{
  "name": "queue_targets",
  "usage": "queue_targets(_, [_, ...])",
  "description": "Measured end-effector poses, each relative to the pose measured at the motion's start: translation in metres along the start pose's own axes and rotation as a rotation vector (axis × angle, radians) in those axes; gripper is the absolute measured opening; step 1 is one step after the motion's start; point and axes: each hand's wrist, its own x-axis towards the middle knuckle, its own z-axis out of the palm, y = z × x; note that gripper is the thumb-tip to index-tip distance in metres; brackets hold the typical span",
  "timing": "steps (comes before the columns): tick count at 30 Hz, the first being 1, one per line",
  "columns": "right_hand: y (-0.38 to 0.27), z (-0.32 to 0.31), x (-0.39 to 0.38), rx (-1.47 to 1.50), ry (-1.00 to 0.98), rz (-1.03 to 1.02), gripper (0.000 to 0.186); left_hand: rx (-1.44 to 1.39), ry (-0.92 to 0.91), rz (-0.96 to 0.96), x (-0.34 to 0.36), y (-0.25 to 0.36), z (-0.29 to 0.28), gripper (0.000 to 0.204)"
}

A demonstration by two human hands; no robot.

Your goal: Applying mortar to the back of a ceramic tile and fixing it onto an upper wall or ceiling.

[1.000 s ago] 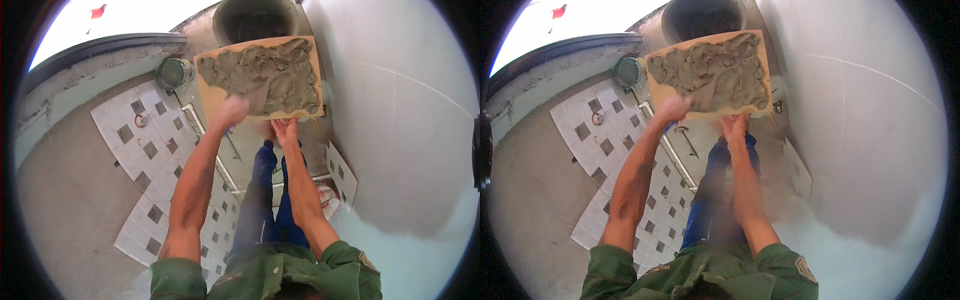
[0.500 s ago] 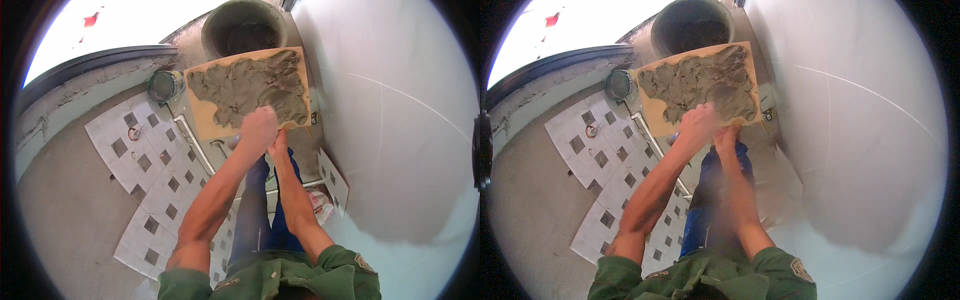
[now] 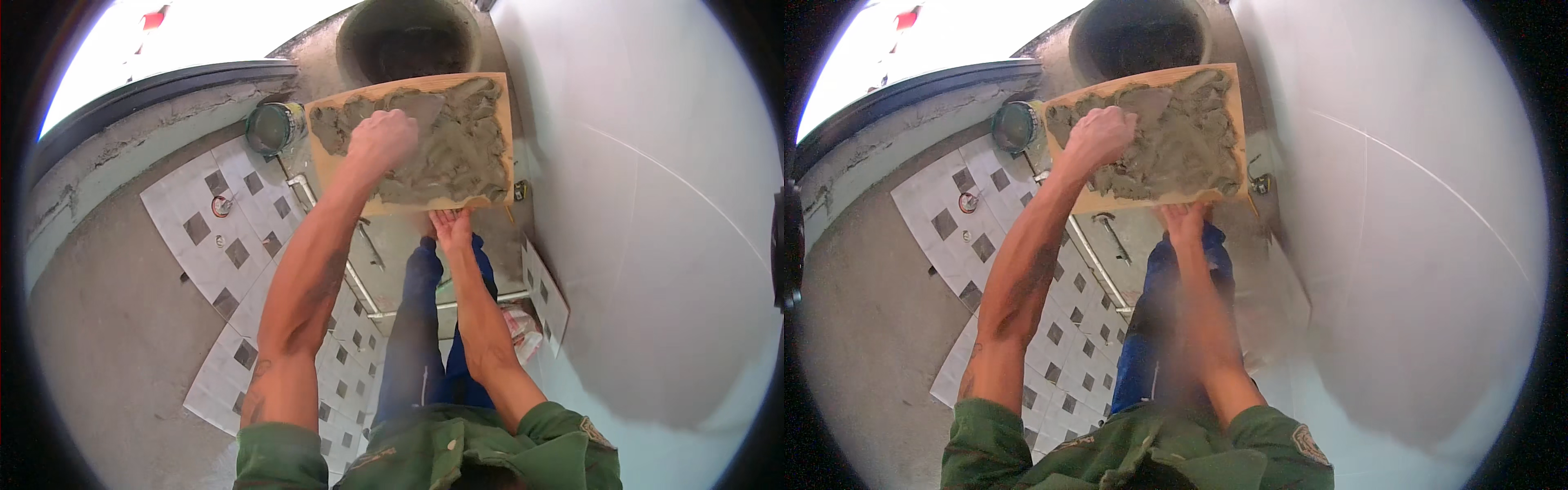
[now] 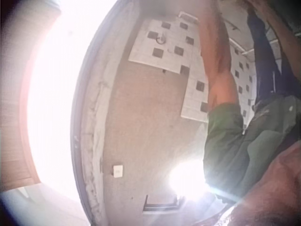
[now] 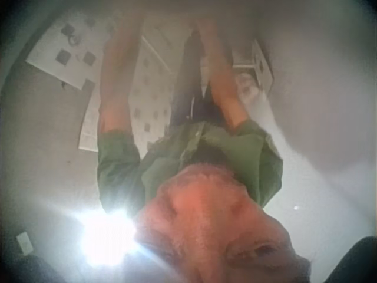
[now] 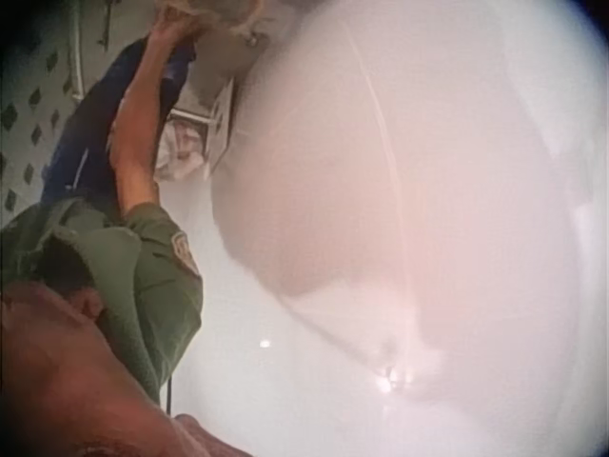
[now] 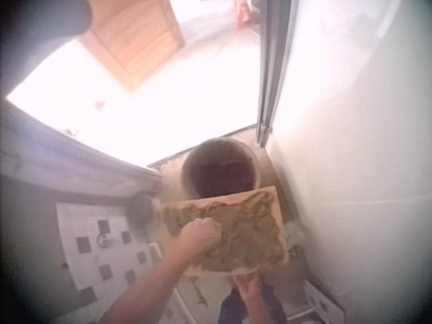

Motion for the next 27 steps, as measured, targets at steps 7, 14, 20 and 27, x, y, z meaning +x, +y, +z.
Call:
queue_targets(7, [0.000,0.000,0.004,0.028,-0.104,0.011,0.060,0.181,-0.007,0.167,-0.008,0.002,0.014,0.042])
queue_targets(14, [-0.003,-0.001,0.007,-0.018,-0.063,0.031,0.057,0.099,-0.044,-0.005,0.026,-0.023,-0.010,0.043])
queue_targets(20, [-0.001,0.000,0.005,-0.046,-0.037,0.009,0.057,0.017,-0.201,0.074,0.039,-0.022,-0.021,0.042])
queue_targets(27, [-0.002,-0.001,0.008,0.002,0.101,0.021,0.051,-0.016,-0.235,-0.210,-0.035,-0.058,0.016,0.034])
